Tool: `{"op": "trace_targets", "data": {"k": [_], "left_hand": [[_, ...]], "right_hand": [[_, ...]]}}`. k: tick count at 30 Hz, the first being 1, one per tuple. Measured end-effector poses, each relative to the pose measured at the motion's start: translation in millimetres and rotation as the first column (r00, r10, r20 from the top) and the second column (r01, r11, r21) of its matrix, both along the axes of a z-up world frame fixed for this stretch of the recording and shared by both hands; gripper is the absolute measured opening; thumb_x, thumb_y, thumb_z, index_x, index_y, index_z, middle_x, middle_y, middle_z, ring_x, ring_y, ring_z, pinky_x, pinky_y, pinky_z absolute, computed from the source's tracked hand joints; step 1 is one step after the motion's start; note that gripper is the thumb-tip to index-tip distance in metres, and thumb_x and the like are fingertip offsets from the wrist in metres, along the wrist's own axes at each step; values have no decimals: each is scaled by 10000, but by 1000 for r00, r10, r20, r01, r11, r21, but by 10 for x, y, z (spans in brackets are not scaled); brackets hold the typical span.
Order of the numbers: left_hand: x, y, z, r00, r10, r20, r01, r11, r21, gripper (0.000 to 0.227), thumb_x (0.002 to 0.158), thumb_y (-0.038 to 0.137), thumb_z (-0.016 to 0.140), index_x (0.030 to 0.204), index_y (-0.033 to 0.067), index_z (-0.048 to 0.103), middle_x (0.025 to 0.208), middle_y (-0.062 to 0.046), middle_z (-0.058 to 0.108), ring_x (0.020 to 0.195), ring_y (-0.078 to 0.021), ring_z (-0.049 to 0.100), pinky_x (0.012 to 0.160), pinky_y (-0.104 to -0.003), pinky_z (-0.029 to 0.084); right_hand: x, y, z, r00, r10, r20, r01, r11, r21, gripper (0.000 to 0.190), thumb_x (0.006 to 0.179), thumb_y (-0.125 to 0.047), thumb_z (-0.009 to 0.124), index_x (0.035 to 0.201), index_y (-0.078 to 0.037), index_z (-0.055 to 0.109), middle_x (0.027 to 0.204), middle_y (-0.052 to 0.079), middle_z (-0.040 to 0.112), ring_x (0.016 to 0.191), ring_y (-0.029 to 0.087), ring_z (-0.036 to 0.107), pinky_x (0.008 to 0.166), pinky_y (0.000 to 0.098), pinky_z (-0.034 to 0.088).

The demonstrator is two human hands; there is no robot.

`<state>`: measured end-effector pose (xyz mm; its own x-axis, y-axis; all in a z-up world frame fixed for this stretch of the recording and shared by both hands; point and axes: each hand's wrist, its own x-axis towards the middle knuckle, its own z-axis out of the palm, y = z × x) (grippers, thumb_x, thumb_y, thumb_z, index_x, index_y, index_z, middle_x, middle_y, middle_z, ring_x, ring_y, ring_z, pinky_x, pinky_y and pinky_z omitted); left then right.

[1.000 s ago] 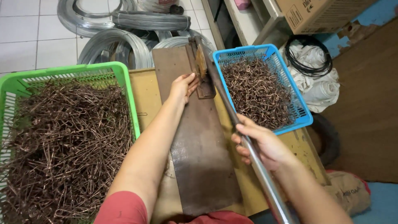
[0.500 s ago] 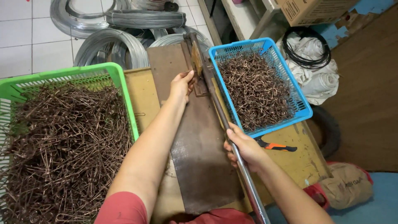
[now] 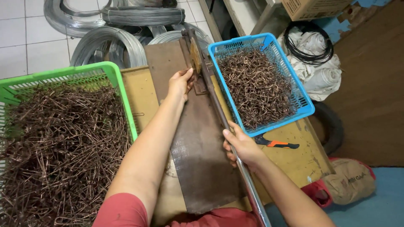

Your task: Manually bending thin metal rods using a lever-operated jig and sorting them into baskets.

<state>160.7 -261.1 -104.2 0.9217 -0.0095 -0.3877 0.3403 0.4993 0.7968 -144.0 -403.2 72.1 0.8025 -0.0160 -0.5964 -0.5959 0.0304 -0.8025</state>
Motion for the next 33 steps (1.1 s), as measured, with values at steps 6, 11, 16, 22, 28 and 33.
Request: {"op": "trace_targets", "data": {"k": [6,11,16,22,28,33], "left_hand": [[-567,119,1086,864,8,504,-457,435,776,665,1002,472,838,1438,89,513,1296,-158,585,1237,-357,646,1019,-482,583],[-1390,-347,1922,388,-706,593,-406,446,797,433,1018,226,608,1425,80,632,1365,-163,667,1408,-360,574,1217,-640,393],[-1410,-700,1482,176,-868,465,-385,374,844,528,1052,321,497,1529,104,560,1473,-136,600,1506,-334,509,1236,-735,325],[-1357,-805,1348,272,-937,220,-237,157,959,550,1043,455,522,1487,138,596,1399,-68,609,1432,-292,568,1227,-699,344],[-1308,-815,1266,285,-931,228,-179,182,967,511,1027,473,555,1429,167,631,1372,-48,629,1400,-273,590,1219,-666,375],[-1307,-803,1304,295,-931,217,-192,165,967,439,1010,419,551,1361,185,671,1286,-42,664,1342,-273,627,1194,-635,399]], "right_hand": [[-32,-73,-171,997,25,67,-21,998,-65,897,1013,-207,745,1714,-159,187,746,110,512,431,208,528,313,404,503],[22,1,-401,991,-5,136,19,994,-107,752,969,-147,794,1598,-89,386,676,115,565,379,218,578,278,381,487],[35,-14,-527,987,15,160,18,979,-204,636,939,-147,829,1490,-49,528,648,124,627,362,248,624,265,379,476],[17,92,-246,996,-19,92,42,967,-251,552,928,-140,822,1433,-70,610,597,127,605,365,270,631,266,404,491],[23,68,-277,998,-46,46,57,965,-255,568,899,-161,850,1411,-70,624,593,177,630,389,296,646,269,445,507],[22,197,215,994,77,-77,-104,866,-488,847,928,-389,796,1649,-202,394,893,211,779,616,301,794,475,433,691]]}}
